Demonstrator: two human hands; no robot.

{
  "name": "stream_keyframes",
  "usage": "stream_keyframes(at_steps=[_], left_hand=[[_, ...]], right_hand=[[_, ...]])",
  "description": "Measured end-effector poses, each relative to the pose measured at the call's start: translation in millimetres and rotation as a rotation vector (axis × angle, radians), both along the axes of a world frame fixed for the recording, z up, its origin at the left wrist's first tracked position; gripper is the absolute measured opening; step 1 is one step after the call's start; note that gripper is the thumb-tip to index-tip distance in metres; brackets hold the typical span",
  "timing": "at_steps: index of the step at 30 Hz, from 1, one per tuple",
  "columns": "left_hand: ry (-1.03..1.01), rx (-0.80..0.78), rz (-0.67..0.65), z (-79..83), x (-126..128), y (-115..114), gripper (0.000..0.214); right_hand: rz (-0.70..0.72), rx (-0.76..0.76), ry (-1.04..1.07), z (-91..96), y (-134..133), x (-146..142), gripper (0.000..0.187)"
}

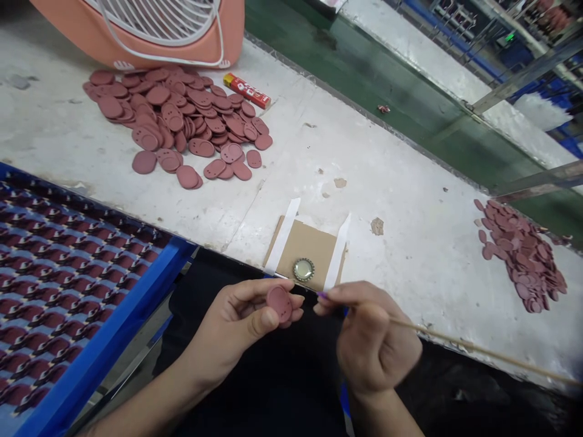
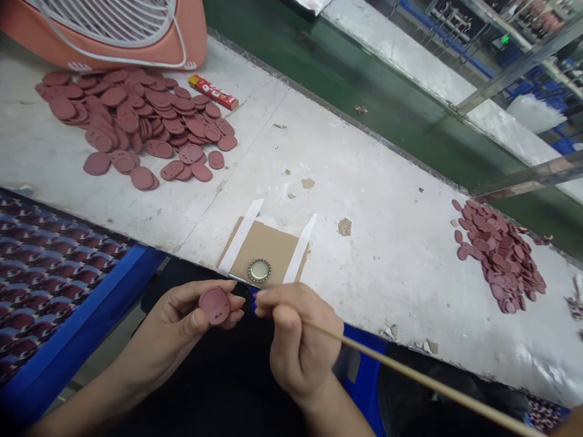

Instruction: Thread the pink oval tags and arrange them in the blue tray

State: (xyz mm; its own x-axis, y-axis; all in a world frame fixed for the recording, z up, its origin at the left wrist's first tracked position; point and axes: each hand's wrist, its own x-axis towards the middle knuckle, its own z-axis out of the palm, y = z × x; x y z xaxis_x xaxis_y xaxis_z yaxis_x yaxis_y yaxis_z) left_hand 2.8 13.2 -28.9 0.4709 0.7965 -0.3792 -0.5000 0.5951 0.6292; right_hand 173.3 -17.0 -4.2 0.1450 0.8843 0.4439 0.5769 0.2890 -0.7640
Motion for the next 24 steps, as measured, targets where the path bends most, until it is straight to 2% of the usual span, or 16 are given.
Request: stream_keyframes(at_steps=[3, 6, 16, 20, 24], left_hand=[[0.049, -0.011, 0.018, 1.1, 0, 0, 0.021], [0.050, 0.001, 0.001, 0.2, 0, 1, 0.020], [0.046, 0.013, -0.008, -1.6, 0, 1, 0.021], [0.060, 0.006, 0.005, -0.5, -1, 1, 0.020], [0.029, 0.009, -0.009, -2.0, -1, 0, 0.022]], right_hand=[[-0.006, -0.008, 0.017, -11.1, 11, 4, 0.026], [-0.002, -0.015, -0.030, -18.1, 17, 5, 0.024], [0.000, -0.036, -0.064, -19.0, 18, 6, 0.020], [-0.020, -0.036, 0.037, -13.1, 15, 0, 0.028], [0.029, 0.032, 0.282, -0.6, 6, -7, 0.031]])
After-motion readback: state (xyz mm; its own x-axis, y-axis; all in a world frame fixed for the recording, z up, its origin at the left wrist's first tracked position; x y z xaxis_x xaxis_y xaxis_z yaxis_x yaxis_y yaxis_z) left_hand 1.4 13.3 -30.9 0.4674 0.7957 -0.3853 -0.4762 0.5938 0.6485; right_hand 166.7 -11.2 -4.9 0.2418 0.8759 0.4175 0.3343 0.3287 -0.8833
